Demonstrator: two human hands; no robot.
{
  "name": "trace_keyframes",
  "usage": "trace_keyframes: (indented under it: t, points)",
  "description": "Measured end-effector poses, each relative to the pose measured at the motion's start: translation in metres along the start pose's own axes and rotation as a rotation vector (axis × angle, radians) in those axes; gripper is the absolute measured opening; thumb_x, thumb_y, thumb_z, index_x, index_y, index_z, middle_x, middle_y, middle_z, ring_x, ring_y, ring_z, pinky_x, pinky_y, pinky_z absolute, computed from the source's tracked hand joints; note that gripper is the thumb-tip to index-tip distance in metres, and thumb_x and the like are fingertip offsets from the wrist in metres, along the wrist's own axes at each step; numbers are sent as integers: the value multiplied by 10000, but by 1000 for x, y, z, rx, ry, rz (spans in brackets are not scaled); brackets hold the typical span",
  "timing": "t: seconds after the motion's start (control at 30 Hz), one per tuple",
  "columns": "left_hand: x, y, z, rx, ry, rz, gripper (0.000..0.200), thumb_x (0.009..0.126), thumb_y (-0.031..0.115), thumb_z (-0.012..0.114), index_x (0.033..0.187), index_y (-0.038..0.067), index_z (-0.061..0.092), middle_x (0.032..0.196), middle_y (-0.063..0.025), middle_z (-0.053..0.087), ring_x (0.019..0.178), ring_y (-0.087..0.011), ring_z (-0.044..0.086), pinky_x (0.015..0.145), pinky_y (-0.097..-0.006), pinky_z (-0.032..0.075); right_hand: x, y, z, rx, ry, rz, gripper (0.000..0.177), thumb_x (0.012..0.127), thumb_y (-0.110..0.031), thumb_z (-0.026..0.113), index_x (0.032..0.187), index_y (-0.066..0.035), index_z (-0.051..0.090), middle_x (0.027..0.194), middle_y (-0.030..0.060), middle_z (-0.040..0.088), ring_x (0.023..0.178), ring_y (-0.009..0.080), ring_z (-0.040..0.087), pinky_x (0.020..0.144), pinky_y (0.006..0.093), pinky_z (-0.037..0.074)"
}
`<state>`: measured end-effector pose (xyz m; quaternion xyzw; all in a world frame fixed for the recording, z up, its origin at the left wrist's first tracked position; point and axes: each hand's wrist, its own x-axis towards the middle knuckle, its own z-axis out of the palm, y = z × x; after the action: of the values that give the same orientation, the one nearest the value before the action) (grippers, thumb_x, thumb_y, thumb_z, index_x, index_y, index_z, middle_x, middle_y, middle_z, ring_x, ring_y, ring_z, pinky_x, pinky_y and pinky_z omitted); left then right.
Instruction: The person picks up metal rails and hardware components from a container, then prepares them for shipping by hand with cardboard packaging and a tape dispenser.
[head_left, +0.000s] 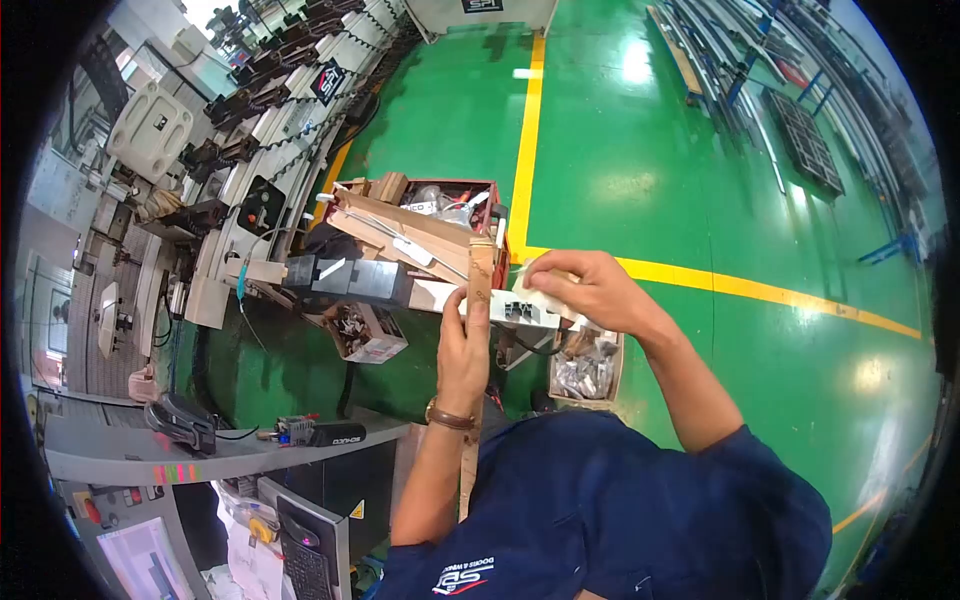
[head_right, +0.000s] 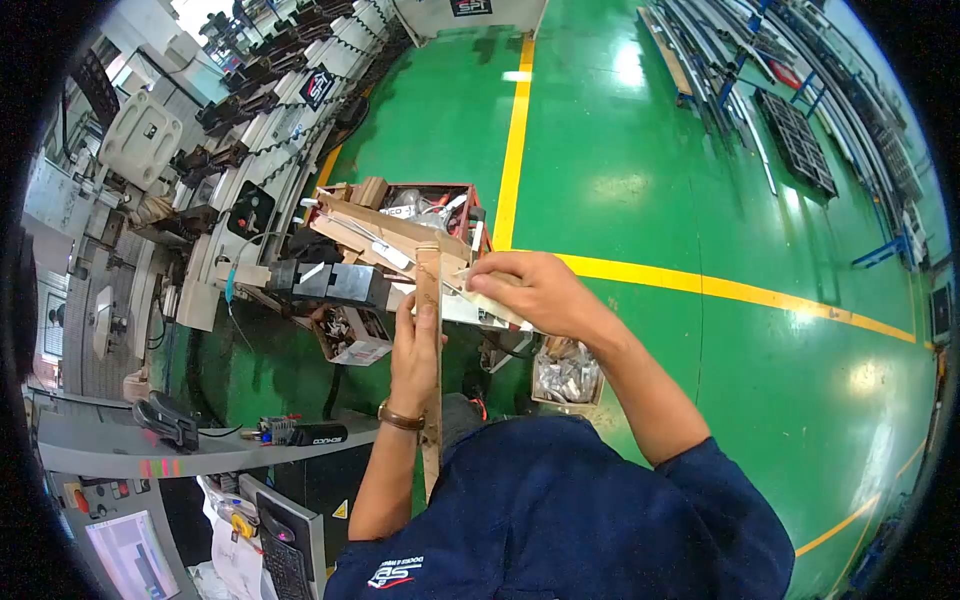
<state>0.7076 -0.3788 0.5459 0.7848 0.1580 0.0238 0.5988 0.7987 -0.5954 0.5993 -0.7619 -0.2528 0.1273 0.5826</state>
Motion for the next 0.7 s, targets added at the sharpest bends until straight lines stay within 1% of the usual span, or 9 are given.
trace_keyframes:
  t: [0.03, 0.07, 0.1, 0.13, 0.23, 0.3, 0.4, 0.5, 0.7]
  points:
    - [-3, 2, 4, 49, 12, 41, 526, 1102, 406, 513, 1449, 12, 485, 1110, -182, 631, 983, -281, 642, 866, -401, 517, 1, -7, -1, -78, -59, 22, 314, 1015, -349, 678, 1136, -72, 763, 972, 107, 767, 868, 228, 713, 815, 352, 545]
    - [-7, 6, 9, 96, 23, 84, 528, 1102, 401, 508, 1453, 8, 474, 1162, -213, 619, 1022, -324, 642, 887, -429, 515, 3, -18, 0, -147, -99, 90, 348, 1002, -382, 667, 1140, -79, 766, 917, 143, 758, 876, 301, 724, 814, 369, 549]
    - [-11, 7, 15, 143, 34, 127, 530, 1102, 396, 504, 1456, 4, 464, 1214, -244, 607, 1062, -368, 643, 907, -456, 512, 6, -15, 3, -176, -90, 99, 352, 1003, -387, 663, 1140, -80, 768, 914, 143, 757, 879, 303, 727, 809, 379, 550]
    - [-13, 7, 20, 136, 20, 136, 539, 1103, 387, 490, 1452, -20, 440, 1318, -311, 551, 1144, -468, 598, 958, -512, 487, 8, -10, 6, -205, -83, 109, 356, 1004, -391, 659, 1140, -81, 769, 910, 143, 757, 883, 305, 730, 805, 388, 552]
    - [-17, 1, 25, 265, 66, 213, 546, 1102, 378, 491, 1447, -42, 436, 1309, -319, 562, 1158, -490, 586, 969, -526, 477, 10, -14, 11, -272, -96, 172, 356, 996, -407, 654, 1116, -99, 786, 854, 147, 752, 835, 304, 741, 777, 424, 552]
    - [-20, 0, 26, 275, 61, 171, 549, 1096, 432, 499, 1368, -45, 476, 1258, -324, 582, 1156, -506, 581, 951, -541, 475, 9, -19, 12, -330, -136, 280, 355, 990, -414, 653, 1102, -107, 794, 820, 148, 751, 798, 308, 740, 766, 432, 551]
    - [-22, -3, 26, 295, 65, 99, 564, 1088, 496, 491, 1278, -35, 506, 1208, -316, 601, 1109, -507, 600, 916, -548, 481, 1, -42, 19, -394, -179, 418, 335, 1011, -385, 648, 1094, -94, 791, 811, 115, 751, 623, 247, 731, 692, 392, 555]
    - [-25, -22, 31, 291, 80, 36, 591, 1077, 553, 481, 1215, -21, 518, 1178, -305, 611, 1052, -505, 617, 881, -556, 485, -8, -28, 29, -430, -181, 441, 338, 1007, -400, 636, 1089, -116, 800, 768, 103, 742, 528, 236, 711, 664, 409, 560]
    - [-33, -44, 40, 348, 97, 28, 614, 1058, 590, 493, 1199, -7, 522, 1134, -279, 621, 1019, -491, 624, 857, -553, 490, -22, -12, 36, -448, -170, 467, 331, 996, -391, 634, 1073, -119, 806, 724, 106, 729, 558, 247, 716, 663, 404, 559]
